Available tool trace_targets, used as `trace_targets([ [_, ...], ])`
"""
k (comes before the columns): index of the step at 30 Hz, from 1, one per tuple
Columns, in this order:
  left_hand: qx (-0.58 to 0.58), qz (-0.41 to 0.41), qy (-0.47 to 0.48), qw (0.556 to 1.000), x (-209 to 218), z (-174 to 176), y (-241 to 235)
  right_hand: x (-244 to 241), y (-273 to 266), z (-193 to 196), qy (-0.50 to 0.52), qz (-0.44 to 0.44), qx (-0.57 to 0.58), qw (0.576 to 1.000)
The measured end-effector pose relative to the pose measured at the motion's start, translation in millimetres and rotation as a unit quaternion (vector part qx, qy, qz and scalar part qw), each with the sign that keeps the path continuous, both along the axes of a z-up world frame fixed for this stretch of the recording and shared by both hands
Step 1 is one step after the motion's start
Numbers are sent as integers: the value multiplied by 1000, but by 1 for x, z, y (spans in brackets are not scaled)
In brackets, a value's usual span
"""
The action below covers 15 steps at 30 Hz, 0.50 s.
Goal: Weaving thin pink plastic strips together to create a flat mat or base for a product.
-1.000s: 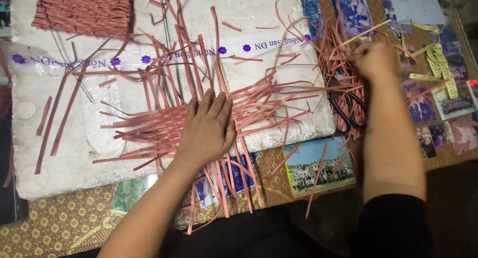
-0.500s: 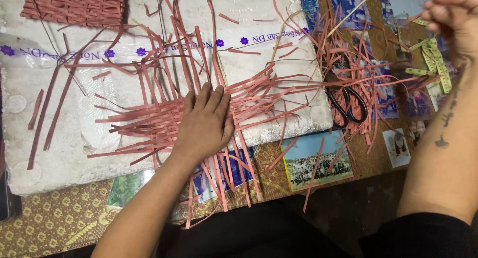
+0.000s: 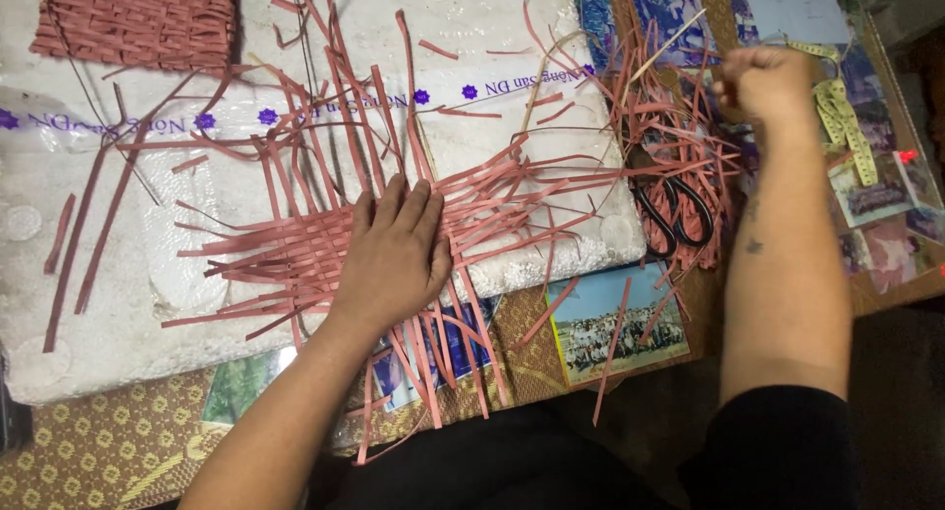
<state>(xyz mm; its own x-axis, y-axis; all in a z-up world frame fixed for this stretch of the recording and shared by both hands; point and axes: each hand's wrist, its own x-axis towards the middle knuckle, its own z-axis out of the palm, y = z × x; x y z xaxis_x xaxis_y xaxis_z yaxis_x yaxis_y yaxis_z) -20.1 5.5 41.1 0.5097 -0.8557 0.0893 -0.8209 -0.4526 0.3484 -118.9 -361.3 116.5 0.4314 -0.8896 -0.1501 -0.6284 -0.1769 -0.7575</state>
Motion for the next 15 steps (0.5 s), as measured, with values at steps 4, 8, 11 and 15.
trace_targets([
  [4,-6,2,7,1000,0,0,0,4,-31,-56,99,-48,-29,993],
  [8,-23,13,-49,998,-1,-10,-1,-24,-131,-160,127,24,-231,964],
  [11,-26,14,-60,998,0,-12,0,-21,-127,-164,191,25,-225,955],
  [15,-33,14,-65,997,-1,-11,0,-22,-123,-163,125,37,-267,955],
])
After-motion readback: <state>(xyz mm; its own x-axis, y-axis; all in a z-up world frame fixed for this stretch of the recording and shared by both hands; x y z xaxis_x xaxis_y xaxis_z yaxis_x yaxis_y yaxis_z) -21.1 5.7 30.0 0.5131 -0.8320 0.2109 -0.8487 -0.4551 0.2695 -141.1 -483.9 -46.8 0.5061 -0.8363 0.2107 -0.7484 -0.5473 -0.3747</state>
